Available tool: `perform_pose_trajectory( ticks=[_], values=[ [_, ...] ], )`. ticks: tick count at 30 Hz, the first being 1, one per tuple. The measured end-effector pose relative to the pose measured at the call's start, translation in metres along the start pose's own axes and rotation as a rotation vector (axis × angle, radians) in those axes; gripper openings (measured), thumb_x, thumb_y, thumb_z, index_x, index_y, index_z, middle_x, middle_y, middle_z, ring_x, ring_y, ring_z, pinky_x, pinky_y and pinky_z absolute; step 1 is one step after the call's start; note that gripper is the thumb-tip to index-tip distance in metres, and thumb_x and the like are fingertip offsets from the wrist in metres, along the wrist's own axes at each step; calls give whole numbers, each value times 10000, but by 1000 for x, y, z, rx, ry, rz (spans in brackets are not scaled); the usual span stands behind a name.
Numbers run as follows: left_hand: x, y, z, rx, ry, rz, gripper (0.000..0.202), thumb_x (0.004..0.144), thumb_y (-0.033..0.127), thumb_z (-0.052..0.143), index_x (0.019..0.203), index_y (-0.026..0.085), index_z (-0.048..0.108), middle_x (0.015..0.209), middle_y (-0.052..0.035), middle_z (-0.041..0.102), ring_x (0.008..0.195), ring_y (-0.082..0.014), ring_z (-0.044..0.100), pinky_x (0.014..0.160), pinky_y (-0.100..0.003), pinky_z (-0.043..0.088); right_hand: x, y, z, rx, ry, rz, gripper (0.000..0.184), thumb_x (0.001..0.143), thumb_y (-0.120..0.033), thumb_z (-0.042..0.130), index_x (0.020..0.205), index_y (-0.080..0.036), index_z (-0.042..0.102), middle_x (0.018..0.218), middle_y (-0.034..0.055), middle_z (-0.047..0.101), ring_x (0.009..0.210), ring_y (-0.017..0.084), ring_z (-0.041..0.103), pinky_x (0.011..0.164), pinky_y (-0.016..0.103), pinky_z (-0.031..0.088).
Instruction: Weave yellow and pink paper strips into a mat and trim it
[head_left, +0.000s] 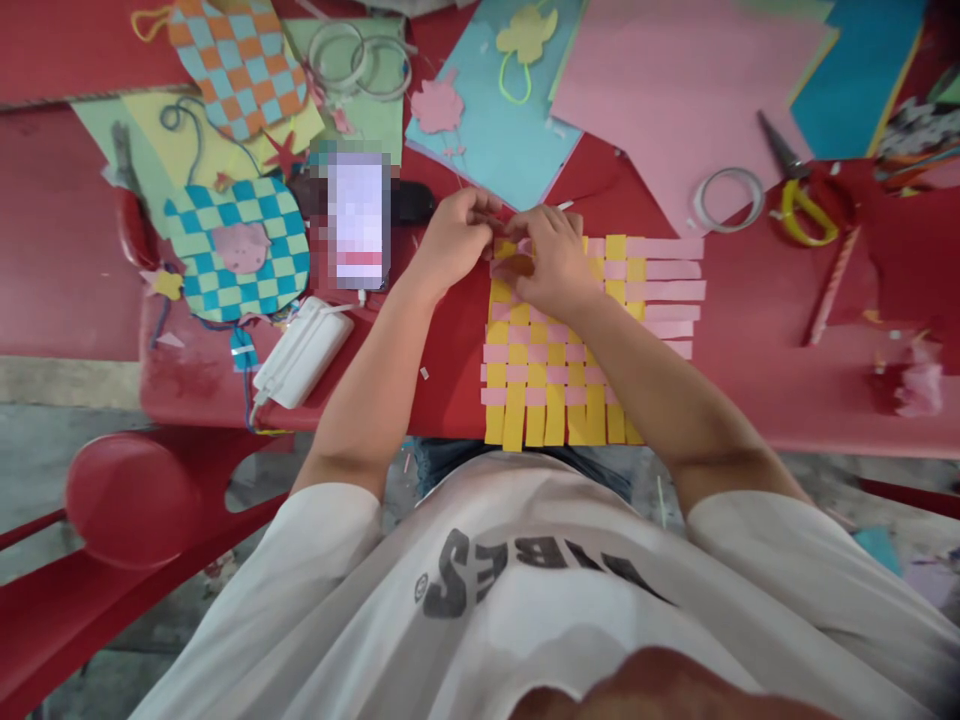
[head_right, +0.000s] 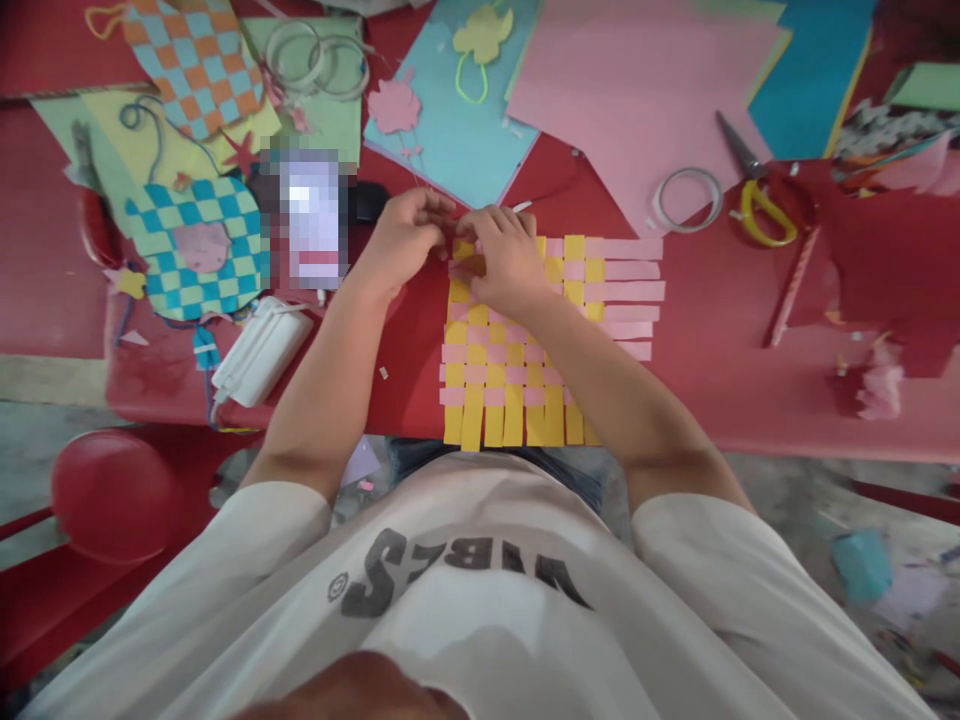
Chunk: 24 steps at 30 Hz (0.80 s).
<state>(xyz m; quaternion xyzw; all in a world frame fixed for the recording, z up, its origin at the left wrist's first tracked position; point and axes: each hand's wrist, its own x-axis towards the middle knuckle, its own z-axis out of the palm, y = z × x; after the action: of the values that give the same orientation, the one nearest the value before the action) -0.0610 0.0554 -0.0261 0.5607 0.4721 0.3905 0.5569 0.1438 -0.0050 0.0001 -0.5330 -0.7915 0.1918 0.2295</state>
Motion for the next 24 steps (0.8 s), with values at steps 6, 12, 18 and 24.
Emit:
perform_pose_trajectory(
  ticks=[6,12,18,24],
  values=[
    [-5,2,2,47,-26,39,298,875,-13,724,1070,211,732,970,-49,752,1131,-317,829,1131,-634,668,0,4,0,39,20,28,293,1143,-386,577,1427,-356,643,1363,109,774,1324,430,697,1224,733,474],
    [-7,5,1,104,-44,97,334,846,19,874,1051,236,725,1068,-66,796,1239,-316,814,1178,-539,655,1,4,1,44,29,41,250,1147,-373,557,1377,-355,653,1329,110,784,1292,430,705,1208,726,483],
    [-6,2,2,137,-62,145,240,895,112,891,1057,219,751,1079,-70,810,1084,-278,833,1108,-526,683,2,2,0,30,4,42,312,1135,-352,575,1443,-353,628,1410,105,770,1350,421,690,1244,704,478],
    [-5,0,1,140,-60,152,173,913,171,868,1026,219,745,1018,-50,781,1065,-270,825,1090,-546,690,4,1,-1,51,-23,47,415,1131,-438,630,1541,-382,595,1415,96,786,1355,429,693,1287,749,455]
  ],
)
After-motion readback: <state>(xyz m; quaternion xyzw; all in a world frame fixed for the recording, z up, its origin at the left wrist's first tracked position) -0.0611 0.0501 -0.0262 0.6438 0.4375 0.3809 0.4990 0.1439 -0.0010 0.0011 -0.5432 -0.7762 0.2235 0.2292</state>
